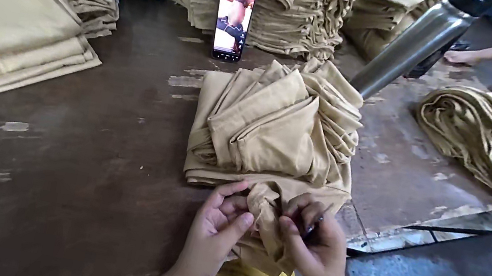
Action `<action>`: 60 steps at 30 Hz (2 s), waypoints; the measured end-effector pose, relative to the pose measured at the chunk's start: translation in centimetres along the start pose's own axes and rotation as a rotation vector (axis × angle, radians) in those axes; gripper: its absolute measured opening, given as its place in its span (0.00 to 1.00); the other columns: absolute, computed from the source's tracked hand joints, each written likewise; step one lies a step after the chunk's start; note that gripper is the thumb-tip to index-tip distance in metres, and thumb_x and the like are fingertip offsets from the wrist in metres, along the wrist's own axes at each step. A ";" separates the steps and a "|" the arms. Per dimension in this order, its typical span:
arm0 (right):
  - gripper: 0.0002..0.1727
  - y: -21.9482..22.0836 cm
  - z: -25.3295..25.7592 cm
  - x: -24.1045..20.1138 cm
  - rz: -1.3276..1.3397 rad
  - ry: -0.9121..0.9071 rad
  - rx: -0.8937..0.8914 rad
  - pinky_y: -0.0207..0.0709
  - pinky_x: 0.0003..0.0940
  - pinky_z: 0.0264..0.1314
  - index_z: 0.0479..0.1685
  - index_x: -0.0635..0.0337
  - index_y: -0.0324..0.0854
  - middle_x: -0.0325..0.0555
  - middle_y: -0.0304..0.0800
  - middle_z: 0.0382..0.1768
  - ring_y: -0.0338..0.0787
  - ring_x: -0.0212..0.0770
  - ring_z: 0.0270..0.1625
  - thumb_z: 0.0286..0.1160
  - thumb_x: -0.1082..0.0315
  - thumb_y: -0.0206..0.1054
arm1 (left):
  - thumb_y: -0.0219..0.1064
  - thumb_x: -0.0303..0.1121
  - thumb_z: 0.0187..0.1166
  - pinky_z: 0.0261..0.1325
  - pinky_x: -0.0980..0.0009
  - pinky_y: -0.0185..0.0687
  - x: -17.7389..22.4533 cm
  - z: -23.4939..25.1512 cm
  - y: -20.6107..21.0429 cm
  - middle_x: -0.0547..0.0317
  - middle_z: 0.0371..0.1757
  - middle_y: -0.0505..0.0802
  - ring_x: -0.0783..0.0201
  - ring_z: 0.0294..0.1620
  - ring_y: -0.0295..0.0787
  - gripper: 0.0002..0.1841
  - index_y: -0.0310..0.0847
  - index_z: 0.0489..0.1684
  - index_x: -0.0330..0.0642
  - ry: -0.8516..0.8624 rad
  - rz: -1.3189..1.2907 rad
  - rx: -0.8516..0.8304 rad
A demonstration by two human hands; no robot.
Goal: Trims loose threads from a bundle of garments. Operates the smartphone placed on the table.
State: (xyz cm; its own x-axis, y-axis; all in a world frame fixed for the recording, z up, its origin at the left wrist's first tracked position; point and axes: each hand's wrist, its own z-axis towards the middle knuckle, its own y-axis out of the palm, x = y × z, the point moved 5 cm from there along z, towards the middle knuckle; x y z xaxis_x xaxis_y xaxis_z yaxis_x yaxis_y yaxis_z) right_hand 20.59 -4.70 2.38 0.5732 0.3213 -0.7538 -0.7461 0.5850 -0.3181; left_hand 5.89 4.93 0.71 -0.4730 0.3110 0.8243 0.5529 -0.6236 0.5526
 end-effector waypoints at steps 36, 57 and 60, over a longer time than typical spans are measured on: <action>0.12 1.7 -2.8 -6.1 -0.012 -0.186 -0.060 0.86 0.24 0.54 0.37 0.56 0.69 0.43 0.87 0.42 0.90 0.33 0.48 0.75 0.75 0.71 | 0.77 0.27 0.73 0.56 0.82 0.87 -1.0 -1.9 1.3 0.62 0.50 0.91 0.78 0.51 0.87 0.08 0.93 0.46 0.45 0.420 0.567 0.023; 0.29 1.2 -3.2 -1.8 -0.620 0.018 -0.198 0.68 0.32 0.17 0.26 0.55 0.78 0.38 0.73 0.14 0.76 0.36 0.16 0.91 0.46 0.47 | 0.66 0.40 0.85 0.59 0.81 0.84 -0.7 -1.8 -0.3 0.76 0.53 0.94 0.81 0.54 0.89 0.08 0.93 0.46 0.55 0.341 0.267 0.008; 0.28 1.1 -3.1 -1.8 -0.610 0.046 -0.192 0.68 0.31 0.18 0.27 0.55 0.77 0.37 0.73 0.15 0.75 0.34 0.17 0.90 0.44 0.49 | 0.67 0.39 0.84 0.62 0.78 0.85 -0.7 -1.9 -0.3 0.72 0.56 0.94 0.77 0.58 0.89 0.08 0.93 0.47 0.53 0.339 0.244 0.007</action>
State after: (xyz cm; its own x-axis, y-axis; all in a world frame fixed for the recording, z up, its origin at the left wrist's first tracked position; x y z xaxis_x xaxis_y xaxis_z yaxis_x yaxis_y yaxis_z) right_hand 17.66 -6.89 1.58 0.9021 -0.0622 -0.4271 -0.3399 0.5073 -0.7919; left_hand 4.77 3.57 -0.30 -0.5262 -0.0998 0.8445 0.6809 -0.6443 0.3481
